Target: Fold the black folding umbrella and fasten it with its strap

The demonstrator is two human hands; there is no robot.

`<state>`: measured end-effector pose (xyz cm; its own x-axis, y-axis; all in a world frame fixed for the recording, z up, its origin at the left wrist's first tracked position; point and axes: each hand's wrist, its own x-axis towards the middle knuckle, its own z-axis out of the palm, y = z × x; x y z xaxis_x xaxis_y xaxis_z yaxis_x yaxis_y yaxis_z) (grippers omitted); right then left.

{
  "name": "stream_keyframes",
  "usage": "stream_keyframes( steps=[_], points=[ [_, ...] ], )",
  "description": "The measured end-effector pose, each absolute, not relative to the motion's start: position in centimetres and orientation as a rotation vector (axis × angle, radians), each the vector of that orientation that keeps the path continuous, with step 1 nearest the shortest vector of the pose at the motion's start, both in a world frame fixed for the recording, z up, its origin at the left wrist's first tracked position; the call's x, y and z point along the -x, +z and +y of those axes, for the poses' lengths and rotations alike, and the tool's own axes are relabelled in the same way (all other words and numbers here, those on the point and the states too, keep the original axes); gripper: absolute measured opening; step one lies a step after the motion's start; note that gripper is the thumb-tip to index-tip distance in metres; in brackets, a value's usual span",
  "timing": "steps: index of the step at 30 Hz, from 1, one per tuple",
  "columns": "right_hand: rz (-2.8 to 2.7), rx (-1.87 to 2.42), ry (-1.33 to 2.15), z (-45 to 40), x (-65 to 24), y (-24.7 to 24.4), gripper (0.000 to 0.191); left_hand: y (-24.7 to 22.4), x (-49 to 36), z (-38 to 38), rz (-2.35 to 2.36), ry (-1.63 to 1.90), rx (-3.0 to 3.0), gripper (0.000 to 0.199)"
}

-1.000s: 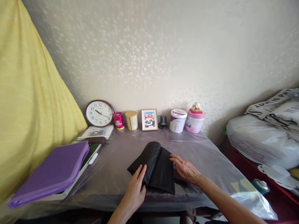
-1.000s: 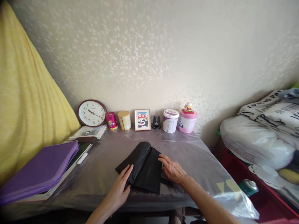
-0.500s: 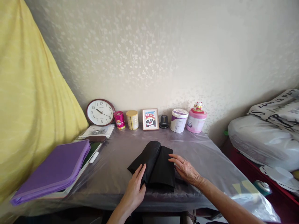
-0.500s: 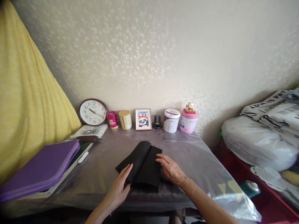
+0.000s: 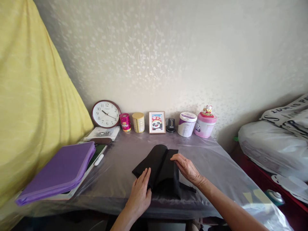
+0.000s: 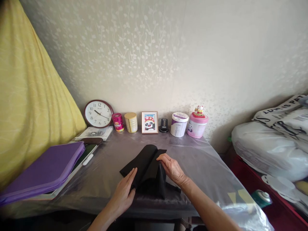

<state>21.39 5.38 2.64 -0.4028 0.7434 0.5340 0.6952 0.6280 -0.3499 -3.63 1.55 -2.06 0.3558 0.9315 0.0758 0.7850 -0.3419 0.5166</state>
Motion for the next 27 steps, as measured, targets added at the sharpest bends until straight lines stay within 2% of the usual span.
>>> stream_keyframes(
  steps=[9,16,27],
  points=[
    [-2.151,1.056,-0.014,9.1,-16.9,3.7,0.023,-2.4,4.0,2.1,1.493,0.509,-2.318,0.074],
    [-2.216,1.113,-0.183,11.4,-13.0,3.5,0.021,-1.9,4.0,1.8,1.550,0.407,-2.386,0.061],
    [-2.541,1.177,-0.418,12.9,-9.8,2.0,0.015,-2.7,4.4,1.7,1.582,0.520,-2.493,0.046]
  ],
)
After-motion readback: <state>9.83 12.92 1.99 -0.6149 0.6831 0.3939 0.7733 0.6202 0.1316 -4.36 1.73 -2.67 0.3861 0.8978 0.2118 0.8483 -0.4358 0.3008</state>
